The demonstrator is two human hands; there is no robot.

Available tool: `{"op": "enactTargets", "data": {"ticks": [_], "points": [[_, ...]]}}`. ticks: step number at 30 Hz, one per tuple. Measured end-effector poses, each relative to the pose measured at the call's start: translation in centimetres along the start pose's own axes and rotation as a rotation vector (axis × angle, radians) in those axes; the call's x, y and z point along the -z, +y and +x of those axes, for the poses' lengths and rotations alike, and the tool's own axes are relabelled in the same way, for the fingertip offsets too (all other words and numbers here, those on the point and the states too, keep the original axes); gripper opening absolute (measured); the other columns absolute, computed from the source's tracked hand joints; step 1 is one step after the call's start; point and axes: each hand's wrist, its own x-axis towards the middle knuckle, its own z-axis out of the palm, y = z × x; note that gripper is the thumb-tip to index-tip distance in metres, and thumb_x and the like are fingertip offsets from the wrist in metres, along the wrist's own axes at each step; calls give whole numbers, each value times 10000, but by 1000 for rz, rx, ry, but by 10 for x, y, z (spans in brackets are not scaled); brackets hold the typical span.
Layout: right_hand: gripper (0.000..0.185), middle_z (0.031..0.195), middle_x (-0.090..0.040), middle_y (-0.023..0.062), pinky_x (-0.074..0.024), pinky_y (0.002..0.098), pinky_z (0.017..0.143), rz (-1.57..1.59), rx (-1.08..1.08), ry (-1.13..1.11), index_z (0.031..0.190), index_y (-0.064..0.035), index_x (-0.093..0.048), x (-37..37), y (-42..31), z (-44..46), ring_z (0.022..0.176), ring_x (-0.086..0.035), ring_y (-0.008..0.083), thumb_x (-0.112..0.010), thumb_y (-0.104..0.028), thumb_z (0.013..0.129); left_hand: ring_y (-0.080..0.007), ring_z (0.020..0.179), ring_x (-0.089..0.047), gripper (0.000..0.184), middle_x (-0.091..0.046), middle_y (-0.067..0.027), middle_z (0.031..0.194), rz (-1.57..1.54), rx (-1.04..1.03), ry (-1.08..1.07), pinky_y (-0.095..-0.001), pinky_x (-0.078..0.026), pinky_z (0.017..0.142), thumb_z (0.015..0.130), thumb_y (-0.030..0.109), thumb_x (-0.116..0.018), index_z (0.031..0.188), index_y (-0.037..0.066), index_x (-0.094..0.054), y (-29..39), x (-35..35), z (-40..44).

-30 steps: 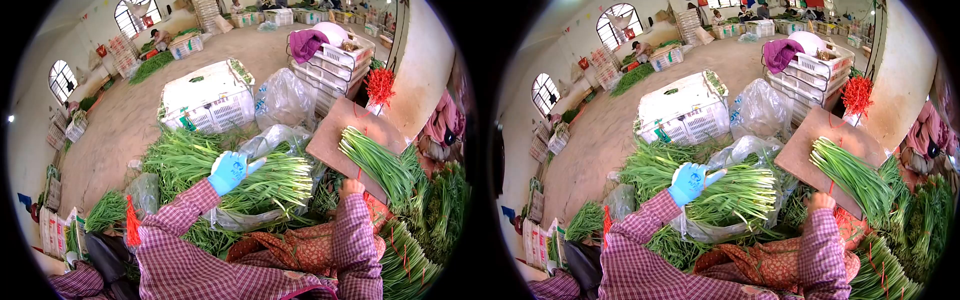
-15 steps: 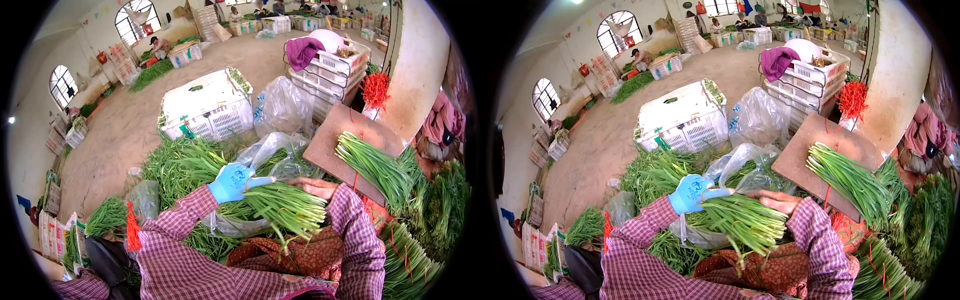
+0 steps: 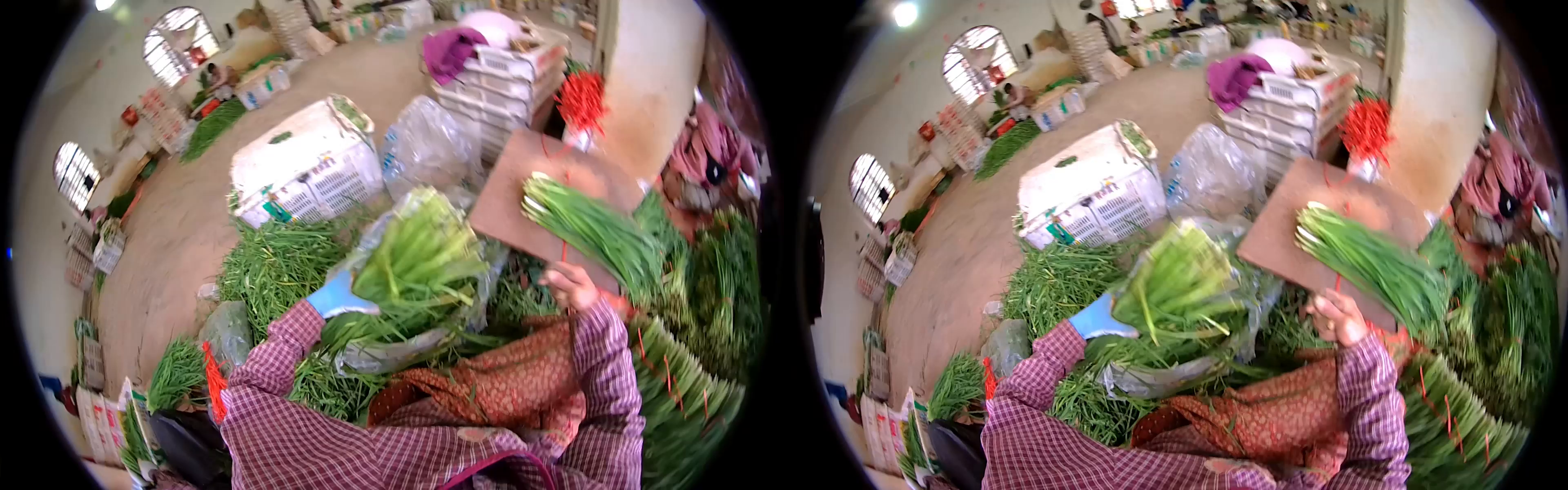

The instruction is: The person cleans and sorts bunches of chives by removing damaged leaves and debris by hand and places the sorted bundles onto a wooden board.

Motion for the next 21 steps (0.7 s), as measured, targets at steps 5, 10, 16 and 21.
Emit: {"op": "enactTargets", "data": {"ticks": [5,10,16,21], "points": [[281,915,-644,149,-503,379,723,-1068,388,175,1046,-15,-622,-35,-11,-5,802,-631,300,-631,-216,850,-262,1130,-550,1087,-421,-165,1366,-203,-120,-55,-333,-555,825,588,-24,-841,1438,-50,-163,9,-13,7],[205,807,-607,194,-471,385,648,-858,581,478,895,17,-621,-85,-78,8,742,-602,380,-659,-174,829,-221,1025,-601,989,-522,-152,1240,-533,107,-19,-330,-551,836,628,-26,-815,1420,-34,-223,59,-34,-2],[148,808,-677,130,-527,351,654,-802,766,412,897,-27,-668,-144,-89,33,700,-660,262,-630,-164,856,-171,846,-647,670,-640,-147,1016,-470,201,-12,-295,-546,764,644,47,-827,1196,-112,-483,61,-49,5],[414,713,-677,85,-530,387,601,-971,444,446,851,-38,-633,-186,-62,52,641,-663,255,-699,-441,785,-171,887,-616,643,-643,-118,1008,-294,66,88,-310,-503,821,605,103,-847,1145,-77,-548,73,-61,5]]}}
